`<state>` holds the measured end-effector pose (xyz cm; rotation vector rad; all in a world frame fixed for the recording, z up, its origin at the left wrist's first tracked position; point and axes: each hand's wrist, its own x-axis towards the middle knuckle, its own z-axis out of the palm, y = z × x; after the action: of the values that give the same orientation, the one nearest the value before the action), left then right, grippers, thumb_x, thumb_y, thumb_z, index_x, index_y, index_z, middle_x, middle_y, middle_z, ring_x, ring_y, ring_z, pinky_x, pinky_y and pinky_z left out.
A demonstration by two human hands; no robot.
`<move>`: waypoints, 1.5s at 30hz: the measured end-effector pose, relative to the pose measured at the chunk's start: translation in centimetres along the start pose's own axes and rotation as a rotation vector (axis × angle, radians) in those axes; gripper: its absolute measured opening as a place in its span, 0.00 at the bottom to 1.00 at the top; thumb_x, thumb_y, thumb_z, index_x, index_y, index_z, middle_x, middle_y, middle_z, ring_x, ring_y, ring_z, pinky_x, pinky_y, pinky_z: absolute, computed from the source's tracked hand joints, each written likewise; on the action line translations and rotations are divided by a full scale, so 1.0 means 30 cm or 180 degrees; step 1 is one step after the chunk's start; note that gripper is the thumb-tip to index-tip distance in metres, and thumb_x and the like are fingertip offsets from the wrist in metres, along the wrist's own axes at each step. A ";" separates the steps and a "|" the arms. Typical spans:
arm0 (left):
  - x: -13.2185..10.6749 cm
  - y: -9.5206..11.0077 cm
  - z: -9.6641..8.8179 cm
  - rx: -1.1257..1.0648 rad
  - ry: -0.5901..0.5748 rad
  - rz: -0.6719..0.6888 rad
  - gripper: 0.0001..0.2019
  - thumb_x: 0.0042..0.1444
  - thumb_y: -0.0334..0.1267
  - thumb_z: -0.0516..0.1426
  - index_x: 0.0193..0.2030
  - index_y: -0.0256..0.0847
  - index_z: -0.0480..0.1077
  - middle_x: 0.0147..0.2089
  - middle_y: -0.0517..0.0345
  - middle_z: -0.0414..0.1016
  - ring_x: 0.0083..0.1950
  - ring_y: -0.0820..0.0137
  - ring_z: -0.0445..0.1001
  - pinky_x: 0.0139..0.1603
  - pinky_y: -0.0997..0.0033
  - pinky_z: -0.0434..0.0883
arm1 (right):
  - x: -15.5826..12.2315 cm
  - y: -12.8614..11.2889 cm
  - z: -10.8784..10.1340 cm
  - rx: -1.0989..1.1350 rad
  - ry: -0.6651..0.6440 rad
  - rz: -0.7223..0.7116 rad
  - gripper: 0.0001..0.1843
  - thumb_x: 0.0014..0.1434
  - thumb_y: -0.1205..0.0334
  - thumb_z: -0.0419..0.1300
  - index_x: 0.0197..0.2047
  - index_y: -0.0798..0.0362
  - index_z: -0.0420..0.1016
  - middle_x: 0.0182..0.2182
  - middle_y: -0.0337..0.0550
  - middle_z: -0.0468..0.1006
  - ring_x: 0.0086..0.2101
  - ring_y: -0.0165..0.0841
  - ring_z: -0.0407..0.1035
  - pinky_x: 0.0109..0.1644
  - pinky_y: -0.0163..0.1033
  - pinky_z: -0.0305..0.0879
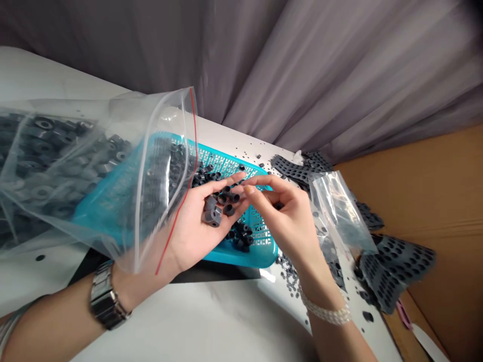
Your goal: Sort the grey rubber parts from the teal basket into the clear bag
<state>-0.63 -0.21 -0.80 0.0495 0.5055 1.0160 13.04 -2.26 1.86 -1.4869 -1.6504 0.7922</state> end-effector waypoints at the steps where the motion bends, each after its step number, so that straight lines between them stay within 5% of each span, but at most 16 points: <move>1: -0.002 0.003 -0.001 0.0104 0.0013 0.0004 0.16 0.59 0.25 0.51 0.52 0.31 0.72 0.44 0.47 0.79 0.43 0.69 0.79 0.44 0.75 0.77 | -0.010 -0.013 0.004 -0.0084 -0.0125 -0.0089 0.09 0.60 0.55 0.60 0.37 0.52 0.76 0.15 0.29 0.55 0.18 0.23 0.45 0.23 0.34 0.45; 7: -0.019 0.011 0.001 0.0465 -0.0027 -0.0101 0.15 0.60 0.33 0.52 0.52 0.38 0.74 0.50 0.46 0.78 0.50 0.64 0.77 0.46 0.70 0.77 | -0.052 -0.052 0.043 -0.0796 -0.0701 -0.0225 0.21 0.53 0.51 0.67 0.48 0.50 0.74 0.17 0.27 0.53 0.19 0.25 0.47 0.24 0.35 0.47; 10: -0.020 0.010 0.002 0.0329 -0.0024 -0.0053 0.16 0.61 0.33 0.51 0.54 0.37 0.72 0.52 0.45 0.77 0.53 0.63 0.76 0.49 0.69 0.75 | -0.045 -0.042 0.055 -0.0861 -0.0691 -0.0196 0.13 0.57 0.57 0.63 0.45 0.52 0.75 0.16 0.29 0.56 0.19 0.25 0.49 0.25 0.35 0.48; 15: -0.017 0.007 -0.002 0.0040 -0.0248 -0.0097 0.19 0.62 0.33 0.48 0.57 0.33 0.69 0.52 0.43 0.77 0.52 0.63 0.77 0.50 0.66 0.76 | -0.009 -0.001 0.030 -0.0179 -0.0780 0.0134 0.10 0.61 0.58 0.57 0.41 0.54 0.76 0.19 0.32 0.61 0.20 0.24 0.50 0.23 0.34 0.46; 20: -0.009 0.009 -0.009 -0.0087 -0.0047 -0.0069 0.20 0.62 0.30 0.47 0.60 0.30 0.65 0.52 0.37 0.75 0.51 0.62 0.77 0.46 0.68 0.77 | 0.021 0.049 0.011 0.0736 -0.1007 0.0560 0.13 0.62 0.53 0.57 0.34 0.54 0.74 0.17 0.28 0.49 0.19 0.23 0.39 0.21 0.35 0.36; 33: 0.001 0.005 -0.008 -0.0187 0.0123 0.0030 0.19 0.62 0.30 0.49 0.58 0.28 0.65 0.53 0.35 0.75 0.51 0.61 0.77 0.48 0.66 0.76 | 0.031 0.058 0.002 0.1437 -0.0975 0.0890 0.12 0.60 0.55 0.60 0.29 0.54 0.72 0.14 0.26 0.49 0.17 0.22 0.39 0.20 0.35 0.35; 45: -0.002 0.004 -0.020 -0.0050 -0.0047 -0.0010 0.18 0.59 0.25 0.50 0.53 0.37 0.72 0.44 0.47 0.79 0.48 0.63 0.78 0.49 0.65 0.76 | 0.030 0.056 -0.023 0.0635 -0.0641 0.0587 0.12 0.57 0.52 0.64 0.38 0.52 0.74 0.17 0.28 0.51 0.19 0.23 0.40 0.22 0.34 0.35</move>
<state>-1.01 -0.30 -1.27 0.0424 0.4840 1.0158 14.48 -1.20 0.90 -1.4697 -1.5391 1.2064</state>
